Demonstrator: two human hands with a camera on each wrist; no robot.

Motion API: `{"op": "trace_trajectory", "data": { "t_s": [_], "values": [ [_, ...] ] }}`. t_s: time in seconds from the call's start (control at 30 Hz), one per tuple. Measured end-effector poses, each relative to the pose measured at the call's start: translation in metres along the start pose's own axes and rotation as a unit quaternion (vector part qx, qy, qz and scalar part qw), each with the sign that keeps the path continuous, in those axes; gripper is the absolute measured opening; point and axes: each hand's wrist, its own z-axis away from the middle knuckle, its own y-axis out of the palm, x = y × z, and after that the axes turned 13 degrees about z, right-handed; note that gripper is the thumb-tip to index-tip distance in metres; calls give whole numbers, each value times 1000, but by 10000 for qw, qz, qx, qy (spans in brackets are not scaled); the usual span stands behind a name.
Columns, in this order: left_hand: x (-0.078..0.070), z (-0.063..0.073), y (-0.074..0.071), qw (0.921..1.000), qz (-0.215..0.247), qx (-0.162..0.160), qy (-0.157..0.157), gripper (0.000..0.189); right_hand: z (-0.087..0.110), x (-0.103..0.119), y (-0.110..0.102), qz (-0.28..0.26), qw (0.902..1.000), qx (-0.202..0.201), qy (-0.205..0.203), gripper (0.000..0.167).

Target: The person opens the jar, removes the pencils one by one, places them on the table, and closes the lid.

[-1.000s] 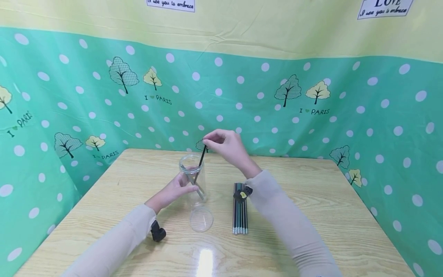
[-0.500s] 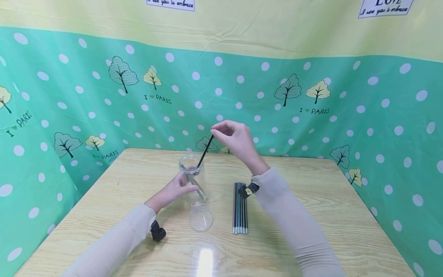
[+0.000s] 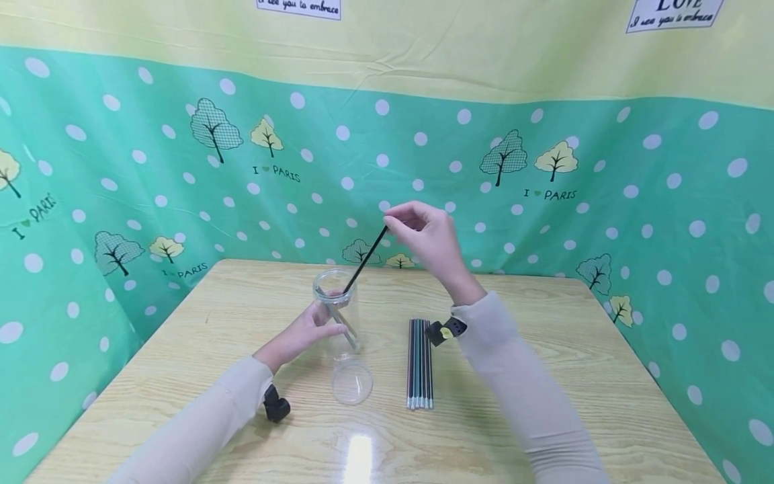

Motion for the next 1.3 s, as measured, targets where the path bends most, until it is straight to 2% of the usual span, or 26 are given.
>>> {"op": "trace_trajectory", "data": {
  "t_s": [0.43,0.77,1.0,1.3],
  "values": [
    [-2,1,1,9999,-82,-57,-65,73,5,-1,-19,-152,9990,-422,74,23],
    [-3,2,1,9998,-129,-94,-146,73,8,-1,-32,-152,9985,-479,237,23],
    [-2,0,1,9999,-125,-29,-75,76,9,0,-40,-145,9974,-689,161,24],
    [-3,1,1,9999,-138,-43,-92,74,12,1,-50,-114,9967,-772,200,25]
  ]
}}
